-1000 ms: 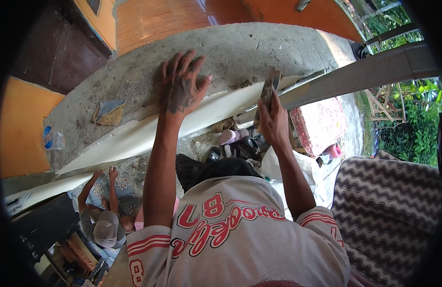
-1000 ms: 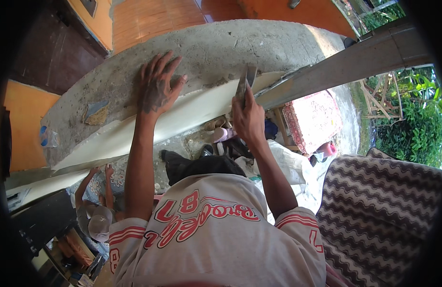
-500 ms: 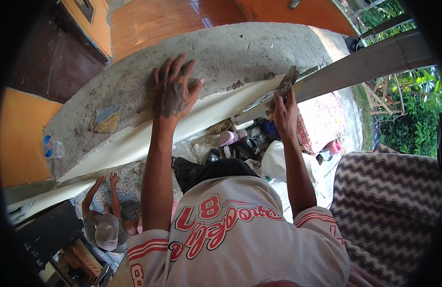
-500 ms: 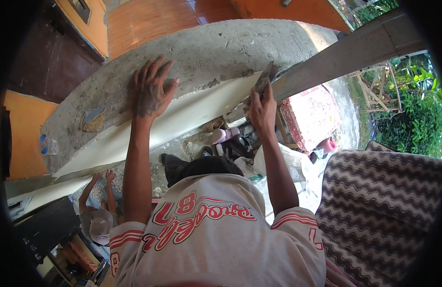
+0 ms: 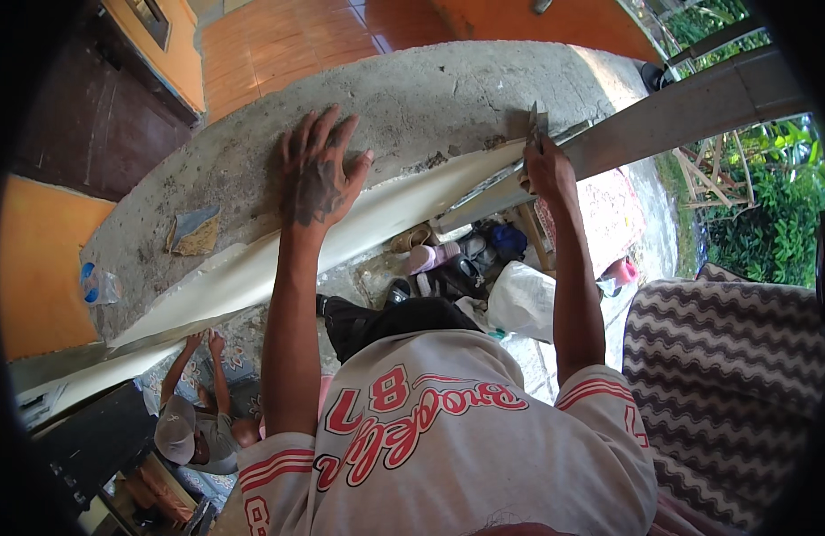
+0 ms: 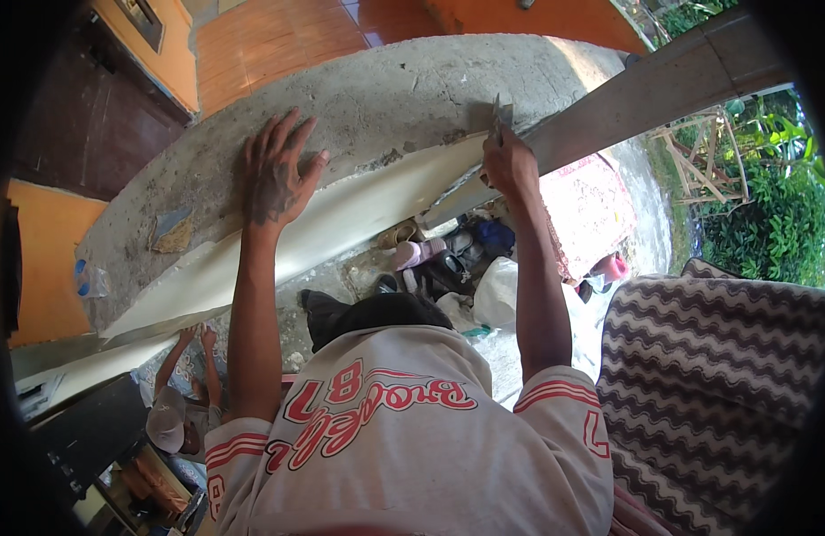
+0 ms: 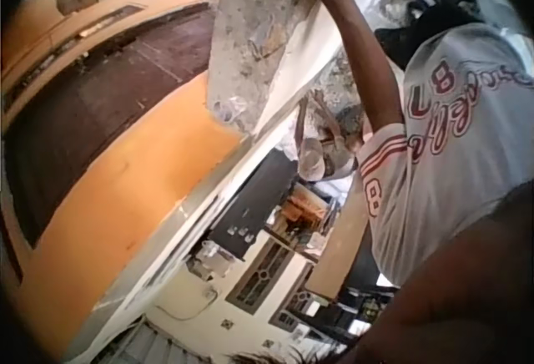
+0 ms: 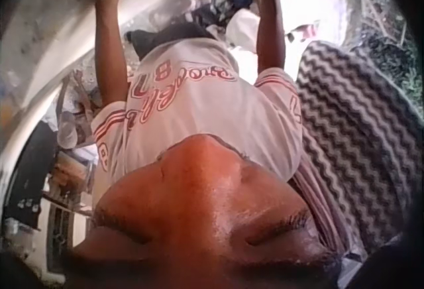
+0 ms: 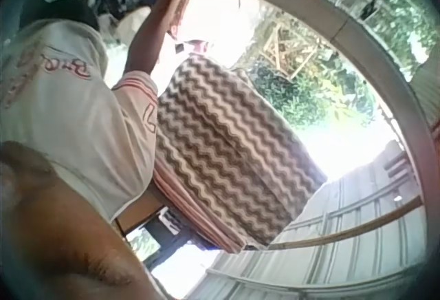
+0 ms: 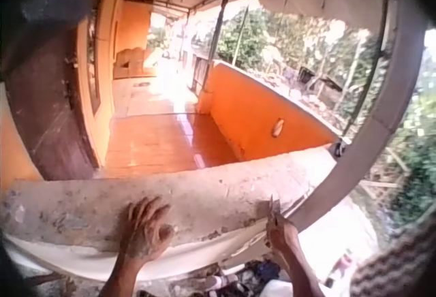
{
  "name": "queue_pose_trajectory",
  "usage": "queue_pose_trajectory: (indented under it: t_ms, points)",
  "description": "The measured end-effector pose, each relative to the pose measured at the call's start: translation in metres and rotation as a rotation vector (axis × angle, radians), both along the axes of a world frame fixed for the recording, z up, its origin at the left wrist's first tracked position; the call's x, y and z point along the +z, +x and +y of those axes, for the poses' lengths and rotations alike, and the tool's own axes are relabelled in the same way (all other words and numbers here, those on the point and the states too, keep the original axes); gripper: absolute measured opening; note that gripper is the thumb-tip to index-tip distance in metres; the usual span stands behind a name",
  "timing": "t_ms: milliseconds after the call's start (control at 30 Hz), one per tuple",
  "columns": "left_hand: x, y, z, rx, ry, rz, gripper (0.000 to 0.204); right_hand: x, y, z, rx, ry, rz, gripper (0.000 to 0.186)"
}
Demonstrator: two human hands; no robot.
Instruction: The person smooths and scrapes the edge of a concrete wall using a metal scraper and sandpaper.
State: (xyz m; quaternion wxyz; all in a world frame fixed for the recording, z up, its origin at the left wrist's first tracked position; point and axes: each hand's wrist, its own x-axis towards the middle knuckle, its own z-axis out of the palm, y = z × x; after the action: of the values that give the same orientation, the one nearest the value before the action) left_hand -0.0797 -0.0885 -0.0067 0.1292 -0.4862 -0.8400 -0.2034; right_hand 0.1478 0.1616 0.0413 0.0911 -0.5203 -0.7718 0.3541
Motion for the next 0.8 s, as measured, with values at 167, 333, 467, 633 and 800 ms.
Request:
queue_pose_trajectory:
  t_ms: [167,333,467,633,800]
  points:
    - [0.000,-0.001,-0.002,0.021,-0.002,-0.003,0.058,-0.022,0.002,-0.005,0.157,0.308,-0.152,0.047]
    - [0.002,0.001,-0.001,0.023,-0.039,-0.022,0.059,-0.034,0.000,0.008,0.031,0.286,-0.063,0.046]
    - [-0.001,-0.001,-0.003,0.036,-0.034,-0.026,0.058,-0.034,0.004,-0.019,0.152,0.412,-0.110,0.045]
    - [0.001,0.000,0.002,-0.005,0.018,-0.012,0.057,-0.033,0.008,0.007,0.076,0.416,-0.068,0.046]
    - [0.001,0.000,0.000,0.014,-0.016,-0.022,0.058,-0.036,0.009,-0.041,0.137,0.330,-0.095,0.051]
